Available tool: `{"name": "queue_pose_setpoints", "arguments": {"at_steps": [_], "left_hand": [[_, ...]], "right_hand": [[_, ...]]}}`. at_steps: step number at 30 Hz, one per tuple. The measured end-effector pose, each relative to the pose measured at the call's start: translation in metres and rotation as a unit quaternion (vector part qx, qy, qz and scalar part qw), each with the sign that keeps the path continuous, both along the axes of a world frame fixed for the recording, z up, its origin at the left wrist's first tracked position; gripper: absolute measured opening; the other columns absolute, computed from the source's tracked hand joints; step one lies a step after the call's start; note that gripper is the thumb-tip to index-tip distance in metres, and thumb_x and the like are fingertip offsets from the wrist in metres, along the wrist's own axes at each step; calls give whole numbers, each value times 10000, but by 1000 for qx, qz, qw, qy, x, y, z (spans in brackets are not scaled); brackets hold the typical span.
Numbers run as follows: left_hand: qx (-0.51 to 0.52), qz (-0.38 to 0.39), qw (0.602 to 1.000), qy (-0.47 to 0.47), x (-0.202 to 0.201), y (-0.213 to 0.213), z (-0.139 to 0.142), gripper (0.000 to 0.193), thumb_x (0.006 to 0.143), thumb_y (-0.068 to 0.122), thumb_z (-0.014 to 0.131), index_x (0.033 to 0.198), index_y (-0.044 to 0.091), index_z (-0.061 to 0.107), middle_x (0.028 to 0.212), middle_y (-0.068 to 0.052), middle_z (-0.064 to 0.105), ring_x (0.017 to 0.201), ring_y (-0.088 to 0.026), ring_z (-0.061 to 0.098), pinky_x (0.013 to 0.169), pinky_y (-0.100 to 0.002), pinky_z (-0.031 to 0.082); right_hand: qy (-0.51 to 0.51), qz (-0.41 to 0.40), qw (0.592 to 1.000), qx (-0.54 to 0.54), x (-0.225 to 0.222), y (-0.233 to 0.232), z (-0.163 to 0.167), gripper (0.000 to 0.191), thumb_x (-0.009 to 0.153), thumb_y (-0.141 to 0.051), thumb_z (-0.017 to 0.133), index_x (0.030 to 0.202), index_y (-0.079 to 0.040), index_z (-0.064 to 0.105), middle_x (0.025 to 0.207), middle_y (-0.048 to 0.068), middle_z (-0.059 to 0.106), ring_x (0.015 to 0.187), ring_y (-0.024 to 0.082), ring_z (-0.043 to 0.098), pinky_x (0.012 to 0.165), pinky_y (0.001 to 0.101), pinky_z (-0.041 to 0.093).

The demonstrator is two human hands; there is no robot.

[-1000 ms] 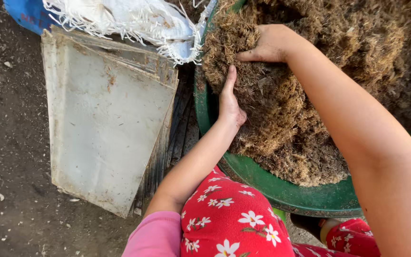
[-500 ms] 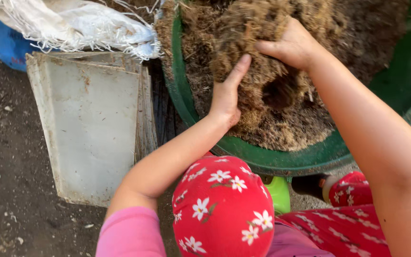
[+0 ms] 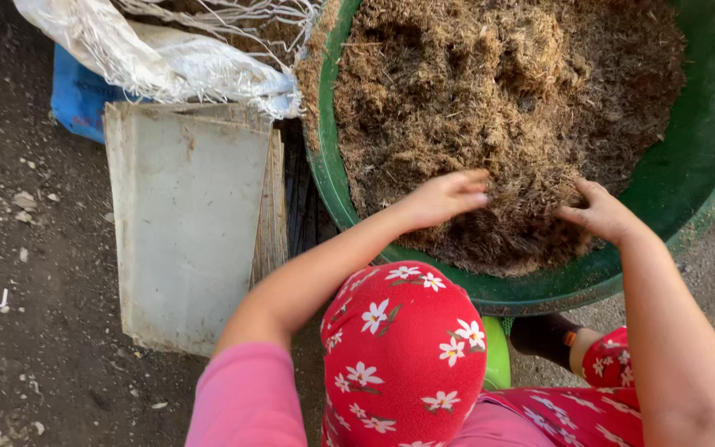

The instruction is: The person scoops fibrous material from a sack into a green basin, then uses a rectangular metal tray to press and level the material. The person repeatedly packs the material into the tray and sets the filled tray aside, continuing the cycle with additional material from the sack.

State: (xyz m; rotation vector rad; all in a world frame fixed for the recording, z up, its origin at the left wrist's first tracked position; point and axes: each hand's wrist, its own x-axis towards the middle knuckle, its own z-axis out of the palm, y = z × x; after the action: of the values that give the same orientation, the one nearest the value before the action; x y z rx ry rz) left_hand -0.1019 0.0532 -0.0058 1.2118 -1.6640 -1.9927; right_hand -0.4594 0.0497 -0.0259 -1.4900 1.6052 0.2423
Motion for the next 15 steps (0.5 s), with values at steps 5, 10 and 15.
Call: {"name": "queue_pose_setpoints", "arguments": {"at_steps": [5, 10, 15], "left_hand": [[-13, 385, 918, -89, 75, 5, 1, 641, 988, 369, 593, 1521, 38, 461, 1534, -188, 503, 1393, -315, 514, 1166, -442, 416], [-24, 349, 916, -195, 72, 16, 6, 1319, 789, 486, 853, 1585, 71, -114, 1650, -242, -57, 1541, -443, 100, 1228, -540, 160], [-87, 50, 908, -408, 44, 7, 10, 1449, 673, 444, 963, 1561, 305, -174, 1653, -249, -256, 1514, -535, 23, 1168, -684, 168]], "right_hand": [[-30, -57, 996, -67, 31, -61, 46, 825, 867, -490, 669, 1586, -178, 409, 1669, 138, 324, 1520, 317, 316, 1203, 464, 295], [-107, -204, 970, -82, 103, -114, 63, 976, 851, -658, 617, 1649, -248, 233, 1712, 131, 165, 1548, 360, 203, 1193, 571, 248], [-78, -231, 955, -171, 152, -152, 26, 1216, 729, -741, 734, 1682, -269, 142, 1719, 171, 100, 1558, 401, 56, 1200, 658, 179]]}}
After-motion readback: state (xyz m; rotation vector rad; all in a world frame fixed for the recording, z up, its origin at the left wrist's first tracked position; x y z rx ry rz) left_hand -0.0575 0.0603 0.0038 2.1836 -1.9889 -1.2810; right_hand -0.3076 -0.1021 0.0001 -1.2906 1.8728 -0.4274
